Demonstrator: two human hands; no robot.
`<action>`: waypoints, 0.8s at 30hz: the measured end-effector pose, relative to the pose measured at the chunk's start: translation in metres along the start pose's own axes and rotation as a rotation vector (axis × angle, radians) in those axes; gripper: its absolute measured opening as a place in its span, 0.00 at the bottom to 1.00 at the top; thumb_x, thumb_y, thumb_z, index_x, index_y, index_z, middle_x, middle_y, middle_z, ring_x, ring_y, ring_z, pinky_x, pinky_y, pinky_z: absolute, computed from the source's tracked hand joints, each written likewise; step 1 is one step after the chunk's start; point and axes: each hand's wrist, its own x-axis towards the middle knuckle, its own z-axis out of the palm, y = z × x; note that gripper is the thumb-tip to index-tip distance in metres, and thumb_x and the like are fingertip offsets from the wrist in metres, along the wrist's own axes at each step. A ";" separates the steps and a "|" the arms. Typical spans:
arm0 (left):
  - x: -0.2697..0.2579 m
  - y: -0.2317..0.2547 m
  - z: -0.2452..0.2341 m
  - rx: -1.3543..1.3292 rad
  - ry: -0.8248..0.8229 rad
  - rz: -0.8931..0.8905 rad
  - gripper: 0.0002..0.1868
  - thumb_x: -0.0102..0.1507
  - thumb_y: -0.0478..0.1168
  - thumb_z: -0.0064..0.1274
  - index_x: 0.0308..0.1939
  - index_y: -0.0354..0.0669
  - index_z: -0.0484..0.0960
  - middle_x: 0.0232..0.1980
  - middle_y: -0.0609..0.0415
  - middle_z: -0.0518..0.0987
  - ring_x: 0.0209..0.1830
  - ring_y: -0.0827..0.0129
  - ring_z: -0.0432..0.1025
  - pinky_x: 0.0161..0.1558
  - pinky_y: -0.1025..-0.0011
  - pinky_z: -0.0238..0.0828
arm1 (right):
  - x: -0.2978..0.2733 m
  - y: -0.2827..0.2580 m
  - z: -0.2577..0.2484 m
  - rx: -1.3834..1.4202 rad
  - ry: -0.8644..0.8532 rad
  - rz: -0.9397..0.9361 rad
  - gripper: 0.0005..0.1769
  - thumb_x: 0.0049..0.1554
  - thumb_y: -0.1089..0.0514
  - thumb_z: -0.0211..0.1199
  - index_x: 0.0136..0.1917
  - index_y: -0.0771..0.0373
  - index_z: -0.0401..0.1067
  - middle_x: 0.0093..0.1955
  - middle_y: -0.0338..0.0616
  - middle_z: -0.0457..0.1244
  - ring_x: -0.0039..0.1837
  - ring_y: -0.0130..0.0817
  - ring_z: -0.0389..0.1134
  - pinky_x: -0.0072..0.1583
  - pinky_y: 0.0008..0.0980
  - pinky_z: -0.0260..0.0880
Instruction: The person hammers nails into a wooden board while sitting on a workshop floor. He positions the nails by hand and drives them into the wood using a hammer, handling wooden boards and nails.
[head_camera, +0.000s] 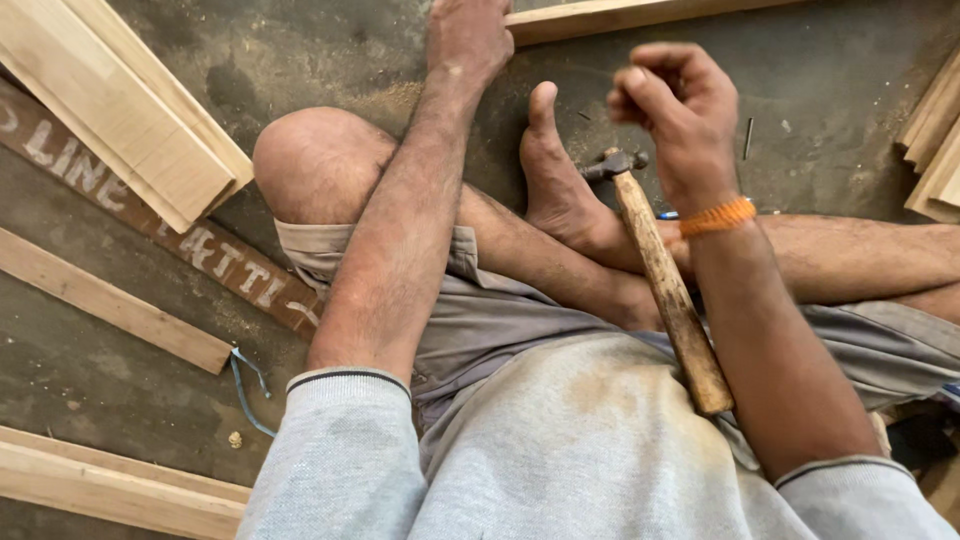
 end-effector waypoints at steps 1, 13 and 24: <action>0.000 0.000 0.002 -0.020 -0.029 -0.008 0.09 0.55 0.36 0.60 0.38 0.50 0.89 0.37 0.48 0.86 0.38 0.54 0.81 0.43 0.58 0.78 | 0.010 0.006 0.000 -0.126 0.017 -0.055 0.07 0.69 0.67 0.64 0.60 0.66 0.71 0.52 0.44 0.70 0.52 0.30 0.73 0.56 0.31 0.79; -0.003 0.017 0.005 -0.117 0.031 0.056 0.14 0.55 0.50 0.67 0.40 0.51 0.88 0.31 0.53 0.86 0.28 0.67 0.80 0.34 0.63 0.79 | 0.097 0.041 0.009 -0.850 0.001 -0.430 0.08 0.70 0.62 0.70 0.48 0.67 0.79 0.37 0.40 0.68 0.39 0.26 0.66 0.42 0.29 0.65; 0.004 0.006 0.045 -0.055 0.079 0.091 0.05 0.57 0.37 0.57 0.34 0.42 0.86 0.19 0.51 0.79 0.12 0.73 0.70 0.13 0.74 0.69 | 0.113 0.054 0.002 -0.982 -0.166 -0.652 0.04 0.71 0.65 0.66 0.51 0.64 0.79 0.46 0.40 0.72 0.46 0.28 0.73 0.48 0.29 0.75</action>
